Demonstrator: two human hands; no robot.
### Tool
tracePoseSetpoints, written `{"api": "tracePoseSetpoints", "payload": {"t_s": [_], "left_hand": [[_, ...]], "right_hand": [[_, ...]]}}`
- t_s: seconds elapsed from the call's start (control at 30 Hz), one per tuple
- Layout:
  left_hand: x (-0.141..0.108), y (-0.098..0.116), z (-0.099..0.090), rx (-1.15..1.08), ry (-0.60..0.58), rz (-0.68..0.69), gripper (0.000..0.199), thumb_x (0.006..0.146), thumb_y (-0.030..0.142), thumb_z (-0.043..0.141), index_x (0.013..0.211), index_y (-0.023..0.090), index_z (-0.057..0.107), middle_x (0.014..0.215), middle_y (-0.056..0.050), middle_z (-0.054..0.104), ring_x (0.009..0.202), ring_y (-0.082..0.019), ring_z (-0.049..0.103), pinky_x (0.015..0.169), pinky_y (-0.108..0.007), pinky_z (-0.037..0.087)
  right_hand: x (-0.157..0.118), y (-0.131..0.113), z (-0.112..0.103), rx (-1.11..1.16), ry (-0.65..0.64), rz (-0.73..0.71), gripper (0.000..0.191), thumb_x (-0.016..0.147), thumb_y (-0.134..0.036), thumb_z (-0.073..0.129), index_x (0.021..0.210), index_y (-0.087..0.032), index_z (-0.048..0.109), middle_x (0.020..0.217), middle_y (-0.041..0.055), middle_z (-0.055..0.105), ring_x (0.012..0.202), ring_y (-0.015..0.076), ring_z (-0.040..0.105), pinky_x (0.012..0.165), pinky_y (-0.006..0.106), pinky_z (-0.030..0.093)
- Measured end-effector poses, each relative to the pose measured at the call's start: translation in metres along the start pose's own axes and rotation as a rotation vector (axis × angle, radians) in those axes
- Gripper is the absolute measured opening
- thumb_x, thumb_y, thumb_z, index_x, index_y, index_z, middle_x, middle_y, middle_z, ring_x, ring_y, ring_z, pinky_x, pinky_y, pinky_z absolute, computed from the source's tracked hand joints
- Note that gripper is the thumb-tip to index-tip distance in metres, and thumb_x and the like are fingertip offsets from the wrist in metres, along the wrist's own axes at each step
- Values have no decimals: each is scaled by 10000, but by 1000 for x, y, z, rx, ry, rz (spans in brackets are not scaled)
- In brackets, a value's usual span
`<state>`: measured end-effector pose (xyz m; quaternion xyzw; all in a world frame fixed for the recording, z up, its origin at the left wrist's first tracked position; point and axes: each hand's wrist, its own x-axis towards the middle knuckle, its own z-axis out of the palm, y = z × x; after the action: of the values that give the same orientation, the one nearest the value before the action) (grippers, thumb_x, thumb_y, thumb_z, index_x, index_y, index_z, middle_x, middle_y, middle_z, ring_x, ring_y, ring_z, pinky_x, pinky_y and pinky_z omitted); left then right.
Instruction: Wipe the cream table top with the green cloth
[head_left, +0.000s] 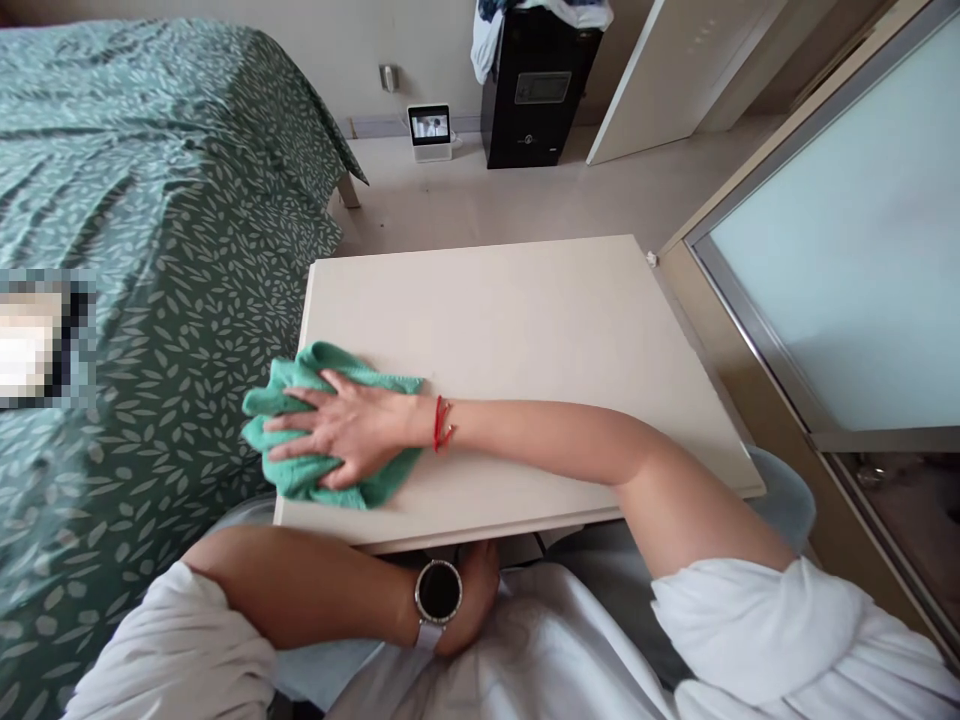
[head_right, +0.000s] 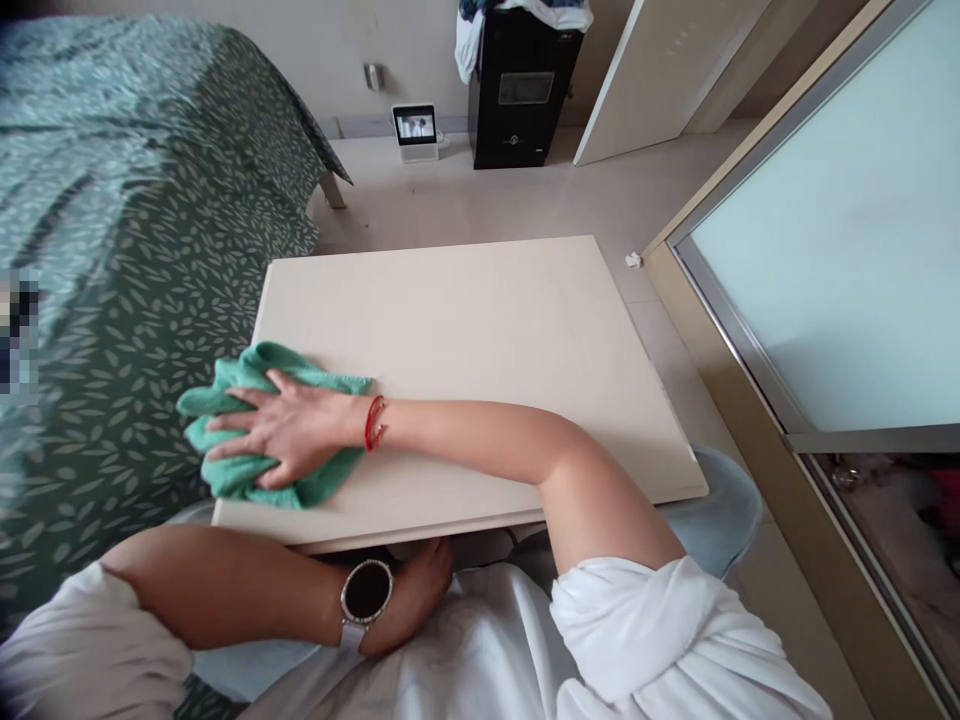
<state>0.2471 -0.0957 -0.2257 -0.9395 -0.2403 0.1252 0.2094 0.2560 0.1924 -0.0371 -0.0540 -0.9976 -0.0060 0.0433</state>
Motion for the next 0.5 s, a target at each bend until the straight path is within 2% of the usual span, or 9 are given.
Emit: {"api": "tracePoseSetpoints", "payload": {"t_s": [0.07,0.13,0.2,0.23,0.3,0.37,0.5], "left_hand": [[1,-1,1,59,-2,17,443,906,238,781,1264,313,1030,1300,-123,980,1218,-334,941,1297,-530,715],[1,0,3,96,6,-13,427,903,252,775,1241,285,1033,1290,-128,981,1234,-298,937,1282,-435,705],[0,4,6,117,29,-26,404,885,290,783,1199,280,1037,1271,-126,982,1234,-281,934,1248,-388,703],[-1,6,8,121,39,-23,404,881,305,784,1195,287,1037,1277,-124,982,1239,-288,932,1244,-407,706],[-3,8,8,115,43,-4,416,881,323,781,1209,302,1037,1271,-124,982,1231,-316,928,1252,-484,713],[-4,7,6,98,15,26,425,880,336,797,1230,307,1036,1256,-129,982,1210,-336,922,1258,-532,713],[-4,2,0,57,-29,37,456,864,355,831,1268,290,1032,1272,-120,982,1264,-319,901,1286,-462,686]], "right_hand": [[-13,-26,-3,-44,27,-78,685,1224,-361,653,1902,-450,685,2053,15,542,1871,422,554,1407,684,601],[-23,-43,-4,-70,64,-88,707,1185,-331,708,1881,-450,713,2039,31,550,1859,426,575,1360,674,634],[-26,-49,-3,-89,83,-76,717,1164,-314,744,1865,-464,729,2025,23,561,1842,411,600,1331,649,653],[-25,-49,-2,-95,81,-72,714,1174,-314,738,1871,-468,722,2025,11,559,1838,398,606,1330,635,657],[-15,-42,2,-87,62,-66,680,1228,-353,681,1902,-448,693,2036,-2,545,1843,379,602,1353,624,653],[3,-28,9,-53,36,-24,666,1244,-399,660,1909,-424,689,2034,6,553,1836,403,607,1385,662,634],[49,16,26,51,36,179,679,1195,-508,720,1869,-427,726,1992,30,626,1782,500,638,1418,780,575]]}}
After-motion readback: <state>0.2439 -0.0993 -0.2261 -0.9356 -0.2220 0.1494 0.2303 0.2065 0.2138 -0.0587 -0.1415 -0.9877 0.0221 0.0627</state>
